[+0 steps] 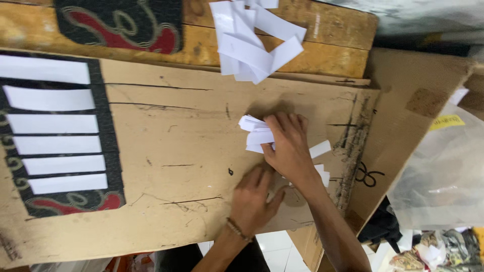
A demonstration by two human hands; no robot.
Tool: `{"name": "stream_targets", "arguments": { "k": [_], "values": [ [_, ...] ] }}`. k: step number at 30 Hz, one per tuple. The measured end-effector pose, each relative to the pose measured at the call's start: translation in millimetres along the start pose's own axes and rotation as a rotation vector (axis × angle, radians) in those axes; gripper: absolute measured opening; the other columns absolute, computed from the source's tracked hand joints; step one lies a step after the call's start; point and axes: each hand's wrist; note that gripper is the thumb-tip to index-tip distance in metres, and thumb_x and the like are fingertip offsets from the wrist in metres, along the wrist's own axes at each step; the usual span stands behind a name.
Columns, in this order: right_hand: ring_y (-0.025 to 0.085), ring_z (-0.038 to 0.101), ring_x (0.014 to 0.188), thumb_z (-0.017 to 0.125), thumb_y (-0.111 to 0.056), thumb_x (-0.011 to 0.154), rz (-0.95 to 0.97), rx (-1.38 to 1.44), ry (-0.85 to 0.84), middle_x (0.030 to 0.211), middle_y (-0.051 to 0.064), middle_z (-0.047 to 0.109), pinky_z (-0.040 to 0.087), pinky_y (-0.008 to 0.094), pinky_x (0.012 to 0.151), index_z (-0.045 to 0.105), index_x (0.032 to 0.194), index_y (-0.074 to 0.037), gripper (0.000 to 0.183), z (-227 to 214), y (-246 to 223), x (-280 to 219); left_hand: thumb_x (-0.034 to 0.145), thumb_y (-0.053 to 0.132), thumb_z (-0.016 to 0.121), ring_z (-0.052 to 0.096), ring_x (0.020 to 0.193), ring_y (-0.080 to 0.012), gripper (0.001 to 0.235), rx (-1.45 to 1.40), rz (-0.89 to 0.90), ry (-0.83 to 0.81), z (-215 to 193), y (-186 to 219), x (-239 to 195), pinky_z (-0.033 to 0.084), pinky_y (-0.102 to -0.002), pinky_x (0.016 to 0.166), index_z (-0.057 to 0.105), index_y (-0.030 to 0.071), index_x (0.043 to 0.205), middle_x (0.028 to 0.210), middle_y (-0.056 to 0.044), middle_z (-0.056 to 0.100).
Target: The person places small white paper strips onto a patterned black and red fabric base laid on a cardboard surface. They repeatedly pick up paper pieces, align them in rows, and press them down by hand. The person also handles the fabric base, adjusting its position on the table.
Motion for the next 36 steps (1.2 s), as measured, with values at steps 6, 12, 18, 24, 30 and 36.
{"name": "stream_targets", "arguments": {
  "k": [6,12,18,24,30,36],
  "values": [
    [0.039,0.052,0.118,0.076,-0.01,0.076,0.031,0.033,0.013,0.122,0.02,0.051,0.041,0.053,0.102,0.061,0.133,-0.008,0.059,-15,-17,2,0.086,0.018,0.083,0.069,0.073,-0.026,0.037,0.085,-0.159,0.22,-95,-27,3,0.057,-0.036,0.064,0.069,-0.002,0.113,0.09,-0.015,0.068],
    [0.038,0.057,0.113,0.078,-0.014,0.071,-0.044,0.072,-0.108,0.124,0.02,0.056,0.037,0.056,0.102,0.052,0.143,0.0,0.077,-64,-57,31,0.087,0.016,0.078,0.069,0.073,-0.0227,0.027,-0.03,-0.312,0.393,-167,-16,-20,0.056,-0.034,0.066,0.068,-0.001,0.106,0.085,-0.012,0.068],
    [0.038,0.065,0.104,0.071,-0.003,0.093,-0.301,0.185,0.157,0.113,0.02,0.063,0.054,0.044,0.088,0.062,0.128,0.0,0.036,-10,-145,132,0.089,0.021,0.074,0.069,0.08,-0.0245,0.032,-0.201,-0.401,0.355,-183,3,-38,0.056,-0.036,0.072,0.067,-0.001,0.111,0.092,-0.014,0.069],
    [0.037,0.066,0.092,0.065,0.007,0.071,-0.356,-0.282,0.151,0.099,0.023,0.063,0.059,0.041,0.076,0.066,0.101,0.01,0.03,39,-189,234,0.091,0.027,0.069,0.07,0.087,-0.0263,0.037,-0.289,-0.422,0.298,-203,-9,-34,0.056,-0.039,0.077,0.066,-0.001,0.115,0.099,-0.016,0.07],
    [0.035,0.068,0.087,0.067,0.008,0.071,-0.426,-0.35,0.17,0.095,0.02,0.065,0.057,0.041,0.071,0.07,0.095,0.006,0.024,41,-190,239,0.093,0.033,0.064,0.071,0.093,-0.028,0.043,-0.369,-0.478,0.285,-218,-11,-59,0.057,-0.041,0.083,0.065,-0.001,0.12,0.106,-0.018,0.071],
    [0.025,0.07,0.076,0.067,0.008,0.083,-0.335,0.253,0.152,0.087,0.012,0.069,0.053,0.038,0.067,0.07,0.093,-0.002,0.014,22,-162,236,0.095,0.039,0.06,0.071,0.1,-0.0298,0.049,-0.397,-0.463,0.281,-228,-19,-57,0.057,-0.043,0.088,0.064,-0.001,0.124,0.112,-0.019,0.072]
  ]
}}
Point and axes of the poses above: each hand's wrist, its own x-axis towards the middle knuckle, its own z-axis out of the palm, y = z × x
